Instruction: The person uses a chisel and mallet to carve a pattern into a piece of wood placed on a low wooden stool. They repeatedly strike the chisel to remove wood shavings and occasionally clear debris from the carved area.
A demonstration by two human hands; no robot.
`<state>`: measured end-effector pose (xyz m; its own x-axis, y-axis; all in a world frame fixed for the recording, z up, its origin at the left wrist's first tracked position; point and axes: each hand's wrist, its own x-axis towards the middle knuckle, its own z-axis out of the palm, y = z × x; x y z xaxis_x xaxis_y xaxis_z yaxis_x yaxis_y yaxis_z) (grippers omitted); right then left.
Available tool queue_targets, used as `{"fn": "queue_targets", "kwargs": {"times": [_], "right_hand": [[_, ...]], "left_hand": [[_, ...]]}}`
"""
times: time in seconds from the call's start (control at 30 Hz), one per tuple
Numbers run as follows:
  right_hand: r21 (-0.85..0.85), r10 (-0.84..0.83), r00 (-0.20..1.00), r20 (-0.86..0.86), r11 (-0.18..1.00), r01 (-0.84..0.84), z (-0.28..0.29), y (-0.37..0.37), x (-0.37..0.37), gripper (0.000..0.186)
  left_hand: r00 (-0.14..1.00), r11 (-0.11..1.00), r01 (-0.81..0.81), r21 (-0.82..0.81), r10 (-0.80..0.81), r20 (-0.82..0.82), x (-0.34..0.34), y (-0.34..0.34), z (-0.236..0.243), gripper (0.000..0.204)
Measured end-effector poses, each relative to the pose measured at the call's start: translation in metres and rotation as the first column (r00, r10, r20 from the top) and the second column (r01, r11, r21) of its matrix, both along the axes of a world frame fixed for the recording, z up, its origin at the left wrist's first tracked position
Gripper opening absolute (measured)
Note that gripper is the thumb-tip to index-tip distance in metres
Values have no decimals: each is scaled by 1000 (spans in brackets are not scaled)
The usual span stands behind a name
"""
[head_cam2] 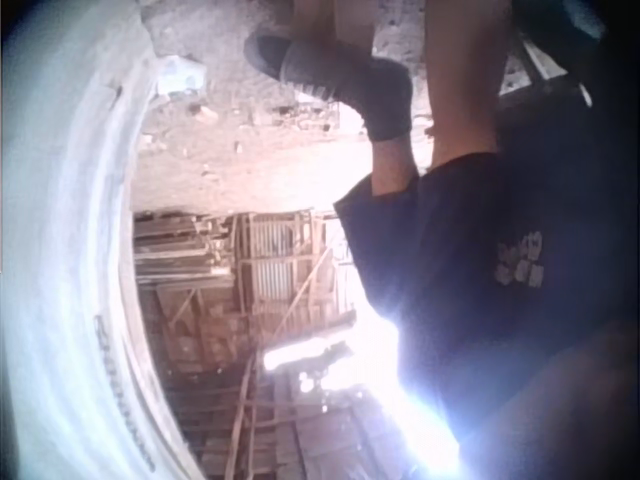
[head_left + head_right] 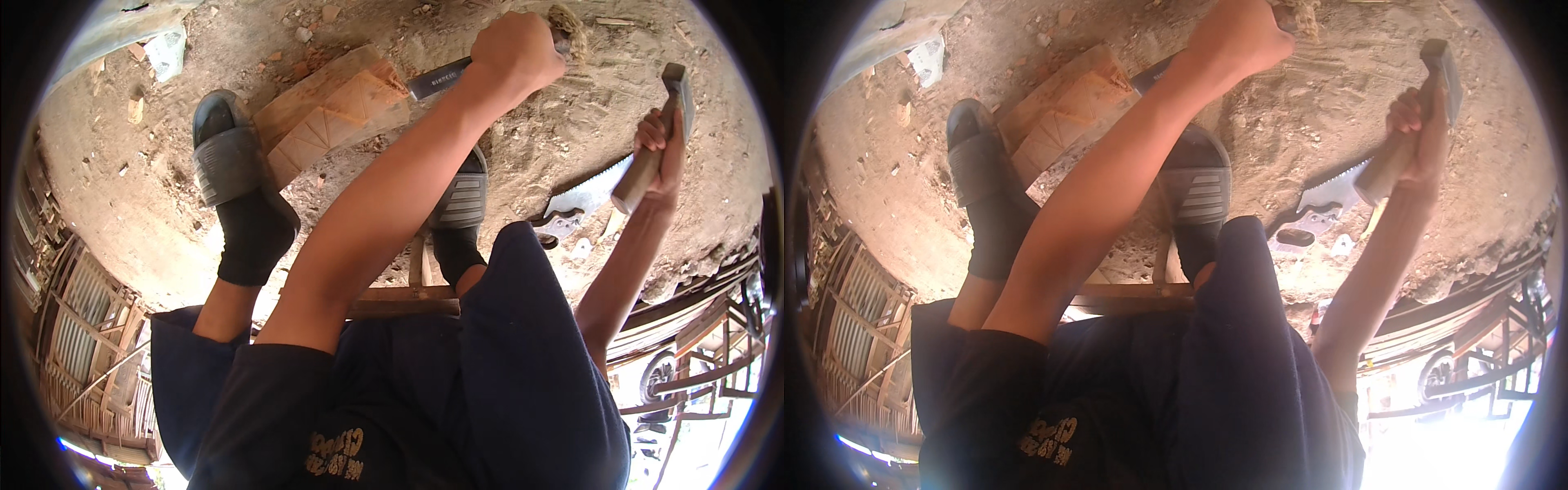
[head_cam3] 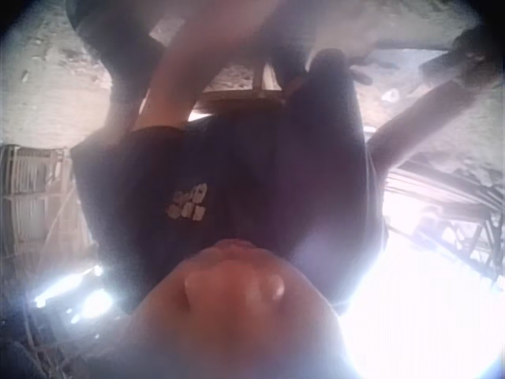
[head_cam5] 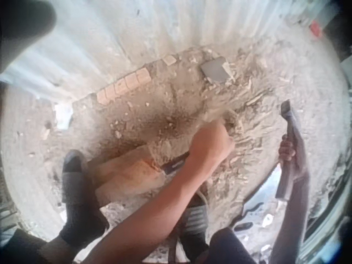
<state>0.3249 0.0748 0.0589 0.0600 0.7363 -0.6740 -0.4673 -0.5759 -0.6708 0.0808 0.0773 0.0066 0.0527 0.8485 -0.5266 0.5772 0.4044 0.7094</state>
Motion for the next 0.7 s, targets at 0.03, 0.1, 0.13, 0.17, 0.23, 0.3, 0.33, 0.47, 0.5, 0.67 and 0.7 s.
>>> {"fn": "queue_targets", "kwargs": {"times": [0.03,0.1,0.13,0.17,0.23,0.3,0.33,0.47,0.5,0.67,0.7], "right_hand": [[10,25,999,22,1000,-25,-1,0,-4,27],[-129,327,929,176,943,-307,-4,-28,-43,29],[-332,564,808,168,804,-493,-1,-40,-46,32],[-362,586,808,62,767,-529,25,-39,-69,34],[-418,650,729,216,736,-533,40,-28,-70,37],[-456,625,742,243,749,-481,45,-16,-68,37],[-388,547,802,240,812,-437,42,-11,-65,34],[66,309,924,225,941,-331,34,34,-19,26],[94,297,952,72,948,-303,27,52,5,21],[-298,483,844,232,862,-411,8,5,-51,29],[-476,739,655,156,638,-606,26,-20,-77,35]], "left_hand": [[1000,1000,9,-7,-9,-4,2,4,0,22],[999,1000,-13,5,13,-37,-10,0,-4,23],[999,1000,-16,19,16,-32,-11,0,-4,23],[999,999,-19,28,20,-31,-13,-1,-5,24],[999,999,-28,32,29,-37,-18,-11,-6,24],[999,999,-15,-40,14,-34,-19,-9,-5,25],[999,997,-11,-78,9,-34,-20,-9,-5,25],[1000,997,6,-79,-7,-15,-14,-5,-4,25],[1000,996,11,-93,-12,-1,-12,-4,-2,25],[999,992,32,-119,-34,-15,-22,-7,-4,23],[998,996,43,-78,-45,-31,-30,-15,-2,22]]}}
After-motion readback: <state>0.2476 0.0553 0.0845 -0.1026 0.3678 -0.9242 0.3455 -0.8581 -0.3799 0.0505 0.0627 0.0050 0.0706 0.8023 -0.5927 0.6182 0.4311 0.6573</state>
